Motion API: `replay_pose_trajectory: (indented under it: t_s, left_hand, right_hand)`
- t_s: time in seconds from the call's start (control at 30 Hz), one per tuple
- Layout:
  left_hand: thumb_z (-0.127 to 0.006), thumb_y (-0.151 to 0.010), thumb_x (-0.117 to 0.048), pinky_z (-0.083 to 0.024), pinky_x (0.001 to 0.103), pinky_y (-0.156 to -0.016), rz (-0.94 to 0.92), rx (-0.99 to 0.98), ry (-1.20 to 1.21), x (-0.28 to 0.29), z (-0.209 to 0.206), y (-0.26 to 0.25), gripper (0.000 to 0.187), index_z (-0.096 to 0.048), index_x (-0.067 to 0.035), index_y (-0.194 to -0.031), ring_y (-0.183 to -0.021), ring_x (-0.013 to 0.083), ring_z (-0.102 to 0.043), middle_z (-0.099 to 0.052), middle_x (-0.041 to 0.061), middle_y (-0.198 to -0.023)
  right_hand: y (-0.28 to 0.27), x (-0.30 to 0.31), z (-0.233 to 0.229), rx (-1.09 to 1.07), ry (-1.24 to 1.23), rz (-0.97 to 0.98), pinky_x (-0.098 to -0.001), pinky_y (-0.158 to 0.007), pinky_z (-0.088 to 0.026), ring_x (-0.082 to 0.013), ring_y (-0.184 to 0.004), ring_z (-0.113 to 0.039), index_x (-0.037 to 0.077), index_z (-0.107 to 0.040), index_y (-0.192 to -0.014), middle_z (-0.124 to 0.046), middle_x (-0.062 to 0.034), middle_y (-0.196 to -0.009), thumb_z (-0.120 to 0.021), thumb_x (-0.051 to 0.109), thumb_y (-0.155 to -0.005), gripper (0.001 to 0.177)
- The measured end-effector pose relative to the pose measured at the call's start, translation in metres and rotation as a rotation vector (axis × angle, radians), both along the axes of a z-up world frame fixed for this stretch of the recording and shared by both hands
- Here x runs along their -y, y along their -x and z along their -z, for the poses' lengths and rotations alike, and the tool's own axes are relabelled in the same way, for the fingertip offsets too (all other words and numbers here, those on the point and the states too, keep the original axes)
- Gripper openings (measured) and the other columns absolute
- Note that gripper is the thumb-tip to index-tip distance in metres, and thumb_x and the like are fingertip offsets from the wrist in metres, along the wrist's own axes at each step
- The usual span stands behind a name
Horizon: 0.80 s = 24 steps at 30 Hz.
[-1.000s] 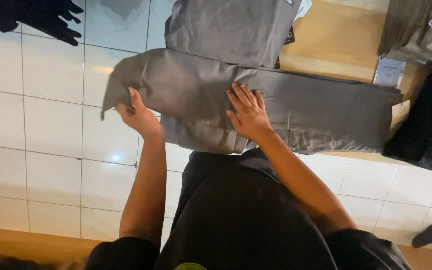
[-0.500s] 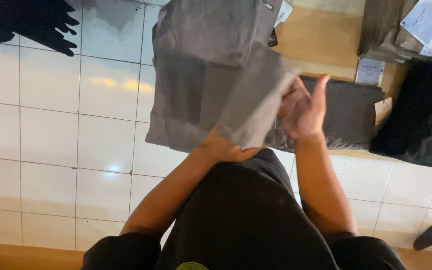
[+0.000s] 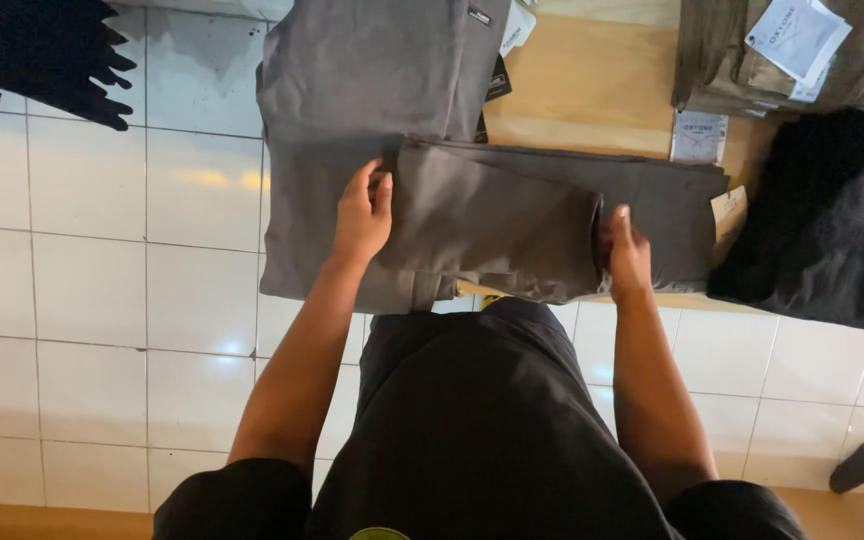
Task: Folding a pair of pants on a wooden display table in a clothing store.
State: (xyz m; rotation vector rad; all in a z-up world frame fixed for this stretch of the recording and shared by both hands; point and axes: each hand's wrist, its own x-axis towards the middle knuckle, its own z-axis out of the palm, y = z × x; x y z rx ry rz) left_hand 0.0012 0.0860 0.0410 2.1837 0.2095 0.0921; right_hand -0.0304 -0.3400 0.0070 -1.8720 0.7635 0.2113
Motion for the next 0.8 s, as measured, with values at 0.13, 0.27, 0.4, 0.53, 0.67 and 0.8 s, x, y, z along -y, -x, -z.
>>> replay_pose_trajectory:
  t_s: [0.13,0.27,0.4,0.53,0.67,0.8]
  left_hand:
    - [-0.049,-0.11,-0.02,-0.061,0.05,-0.087,0.102,0.074,-0.157,0.007,-0.031,-0.031,0.036,-0.054,-0.018,-0.146,-0.113,0.0405,-0.067,-0.059,0.014,-0.128]
    - [-0.051,-0.107,-0.02,-0.057,0.054,-0.088,0.486,0.123,-0.405,0.003,-0.045,-0.062,0.037,-0.061,-0.029,-0.142,-0.12,0.0335,-0.062,-0.058,0.001,-0.138]
    - [-0.061,-0.099,-0.035,-0.054,0.057,-0.091,0.665,-0.123,-0.613,0.006,-0.056,-0.083,0.039,-0.063,-0.026,-0.137,-0.119,0.0344,-0.06,-0.059,-0.001,-0.136]
    - [-0.063,-0.097,-0.042,-0.051,0.057,-0.094,0.692,-0.201,-0.641,0.009,-0.055,-0.097,0.037,-0.066,-0.029,-0.132,-0.123,0.0326,-0.058,-0.058,-0.003,-0.132]
    - [-0.066,-0.095,-0.047,-0.05,0.054,-0.088,0.628,-0.146,-0.821,0.013,-0.033,-0.106,0.029,-0.069,-0.027,-0.116,-0.114,0.028,-0.059,-0.061,-0.004,-0.117]
    - [-0.076,-0.088,-0.047,-0.047,0.05,-0.086,0.553,-0.221,-0.941,0.022,-0.04,-0.108,0.029,-0.068,-0.026,-0.105,-0.113,0.026,-0.055,-0.054,-0.004,-0.114]
  right_hand:
    - [0.02,-0.001,0.015,-0.068,0.295,-0.237,-0.0545,-0.082,-0.055,-0.0415,-0.101,-0.07,0.006,-0.071,-0.114,-0.072,-0.0213,-0.098,-0.096,0.052,-0.07,0.068]
    - [0.023,0.002,0.005,0.183,0.147,0.072,-0.0342,-0.072,-0.051,-0.0188,-0.078,-0.065,0.012,-0.071,-0.098,-0.066,-0.0041,-0.079,-0.075,0.027,-0.097,0.015]
    - [0.014,0.023,-0.004,0.175,0.092,0.113,-0.0383,-0.083,-0.051,-0.0187,-0.09,-0.061,0.008,-0.074,-0.106,-0.068,-0.0085,-0.092,-0.074,0.025,-0.098,0.019]
    - [-0.002,0.051,0.044,0.115,0.176,0.055,-0.0313,-0.05,-0.047,-0.0137,-0.058,-0.059,0.012,-0.072,-0.09,-0.059,-0.0028,-0.067,-0.074,0.028,-0.097,0.018]
    - [-0.016,0.057,0.054,0.165,0.634,-0.172,-0.052,-0.089,-0.052,-0.0457,-0.101,-0.066,0.001,-0.075,-0.109,-0.068,-0.0226,-0.095,-0.079,0.032,-0.094,0.035]
    - [-0.03,0.062,0.058,0.1,0.586,-0.111,-0.0531,-0.088,-0.054,-0.0424,-0.103,-0.069,0.011,-0.073,-0.11,-0.072,-0.017,-0.099,-0.082,0.026,-0.084,0.032]
